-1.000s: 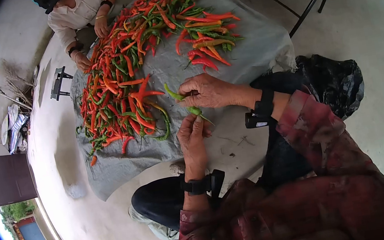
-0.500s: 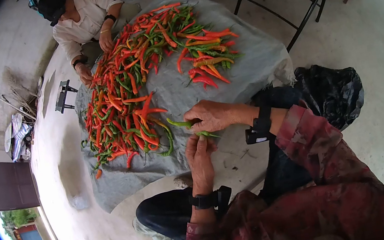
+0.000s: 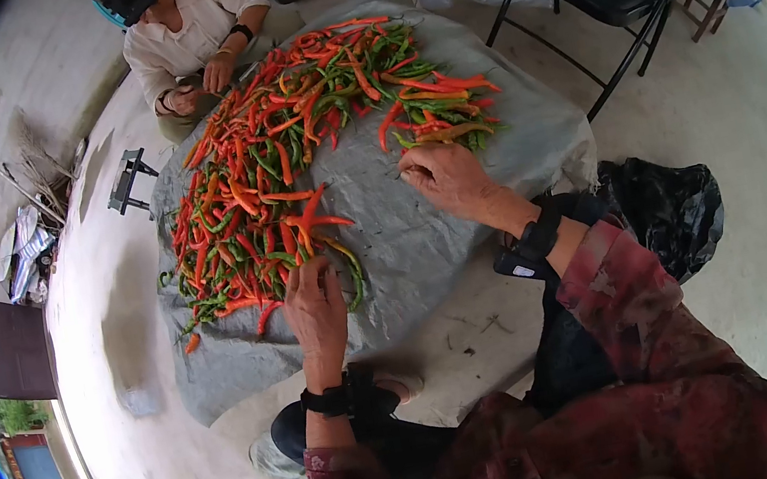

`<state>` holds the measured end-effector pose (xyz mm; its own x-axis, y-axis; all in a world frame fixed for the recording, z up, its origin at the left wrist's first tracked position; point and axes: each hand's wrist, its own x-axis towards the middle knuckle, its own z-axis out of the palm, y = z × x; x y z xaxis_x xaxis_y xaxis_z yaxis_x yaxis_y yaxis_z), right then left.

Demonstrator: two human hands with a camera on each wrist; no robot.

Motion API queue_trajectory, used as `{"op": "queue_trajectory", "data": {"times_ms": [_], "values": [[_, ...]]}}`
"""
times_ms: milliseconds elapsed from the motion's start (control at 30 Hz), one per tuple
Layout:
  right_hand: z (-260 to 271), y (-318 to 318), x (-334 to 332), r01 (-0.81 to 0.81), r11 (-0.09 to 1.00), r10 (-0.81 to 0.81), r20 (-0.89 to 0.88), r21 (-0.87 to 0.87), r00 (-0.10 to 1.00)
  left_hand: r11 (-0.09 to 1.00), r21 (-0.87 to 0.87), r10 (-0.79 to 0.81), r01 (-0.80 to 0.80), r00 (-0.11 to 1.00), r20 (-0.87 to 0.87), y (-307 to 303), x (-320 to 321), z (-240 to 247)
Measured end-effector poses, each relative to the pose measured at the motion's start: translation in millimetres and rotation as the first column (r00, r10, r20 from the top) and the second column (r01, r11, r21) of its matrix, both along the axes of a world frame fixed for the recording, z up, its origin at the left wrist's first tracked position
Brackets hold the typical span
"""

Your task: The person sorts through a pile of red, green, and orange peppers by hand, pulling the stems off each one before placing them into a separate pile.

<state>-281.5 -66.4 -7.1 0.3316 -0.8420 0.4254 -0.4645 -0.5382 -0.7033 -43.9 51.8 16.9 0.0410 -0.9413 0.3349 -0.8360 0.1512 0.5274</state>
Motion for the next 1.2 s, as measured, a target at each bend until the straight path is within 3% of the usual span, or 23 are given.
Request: {"op": "queue_trajectory", "data": {"times_ms": [33, 133, 200, 267, 333, 400, 467, 500, 533, 567, 600, 667, 700, 733, 767, 800, 867, 900, 1000, 1067, 1133, 1200], "values": [[-4, 5, 8, -0.049, 0.999, 0.049, -0.039, -0.017, 0.998, 0.997, -0.061, 0.051, -0.04, 0.981, 0.189, -7, 9, -3], [-14, 15, 39, -0.155, 0.988, 0.15, -0.173, -0.012, 0.973, 0.979, -0.193, 0.116, -0.062, 0.953, 0.281, -39, 27, -10], [-15, 17, 53, -0.219, 0.976, 0.214, -0.231, 0.003, 0.949, 0.972, -0.225, 0.123, -0.073, 0.968, 0.218, -47, 28, -17], [-17, 17, 69, -0.26, 0.964, 0.265, -0.243, 0.052, 0.933, 0.991, -0.112, 0.105, -0.069, 0.928, 0.359, -54, 35, -36], [-16, 20, 81, -0.272, 0.96, 0.28, -0.207, 0.064, 0.937, 0.993, -0.104, 0.096, -0.064, 0.934, 0.345, -58, 36, -35], [-14, 19, 96, -0.264, 0.957, 0.283, -0.198, 0.119, 0.938, 0.994, -0.069, 0.093, -0.08, 0.974, 0.205, -60, 36, -26], [-18, 11, 107, -0.307, 0.948, 0.313, -0.067, 0.083, 0.947, 0.989, -0.129, 0.09, -0.075, 0.989, 0.118, -64, 39, -25], [-20, 8, 111, -0.301, 0.951, 0.307, -0.088, 0.068, 0.948, 0.987, -0.145, 0.081, -0.07, 0.994, 0.077, -65, 41, -21], [-23, 6, 115, -0.296, 0.945, 0.296, 0.023, 0.14, 0.955, 0.985, -0.158, 0.08, -0.069, 0.994, 0.067, -67, 42, -17], [-28, 4, 118, -0.301, 0.929, 0.276, 0.138, 0.216, 0.951, 0.993, -0.077, 0.077, -0.089, 0.987, -0.14, -65, 42, -13], [-24, 3, 120, -0.302, 0.929, 0.278, 0.132, 0.215, 0.951, 0.996, 0.01, 0.089, -0.091, 0.936, -0.342, -62, 42, -9], [-18, 2, 122, -0.403, 0.748, 0.251, 0.339, 0.526, 0.907, 0.997, 0.034, 0.076, -0.068, 0.887, -0.456, -61, 40, -5], [-14, 4, 122, -0.409, 0.737, 0.255, 0.339, 0.538, 0.906, 1.0, -0.008, 0.018, -0.027, 0.837, -0.546, -61, 40, -10], [-10, 6, 123, -0.483, 0.657, 0.235, 0.452, 0.579, 0.861, 0.999, -0.047, -0.032, 0.004, 0.781, -0.624, -61, 41, -15], [-8, 9, 123, -0.559, 0.562, 0.194, 0.56, 0.61, 0.805, 0.998, -0.061, -0.063, 0.033, 0.795, -0.603, -61, 39, -19], [-13, 9, 123, -0.584, 0.569, 0.204, 0.588, 0.579, 0.782, 0.999, 0.013, -0.023, 0.042, 0.761, -0.648, -62, 39, -23], [-14, 8, 124, -0.585, 0.583, 0.192, 0.604, 0.564, 0.774, 0.991, 0.132, 0.078, -0.004, 0.825, -0.56, -56, 40, -28], [-8, 10, 124, -0.556, 0.59, 0.166, 0.586, 0.585, 0.793, 0.992, 0.112, 0.031, 0.051, 0.781, -0.624, -52, 38, -22], [-14, 8, 124, -0.593, 0.535, 0.147, 0.625, 0.602, 0.767, 0.96, 0.274, 0.118, 0.055, 0.81, -0.575, -46, 42, -33], [-15, 4, 124, -0.584, 0.55, 0.115, 0.638, 0.597, 0.761, 0.969, 0.149, 0.02, 0.195, 0.545, -0.838, -47, 41, -38], [-15, -1, 122, -0.559, 0.56, 0.096, 0.622, 0.611, 0.777, 0.944, 0.185, 0.022, 0.273, 0.507, -0.862, -43, 47, -32], [-15, 0, 122, -0.525, 0.579, 0.075, 0.6, 0.624, 0.796, 0.961, 0.116, 0.06, 0.25, 0.222, -0.973, -44, 45, -25]]}}
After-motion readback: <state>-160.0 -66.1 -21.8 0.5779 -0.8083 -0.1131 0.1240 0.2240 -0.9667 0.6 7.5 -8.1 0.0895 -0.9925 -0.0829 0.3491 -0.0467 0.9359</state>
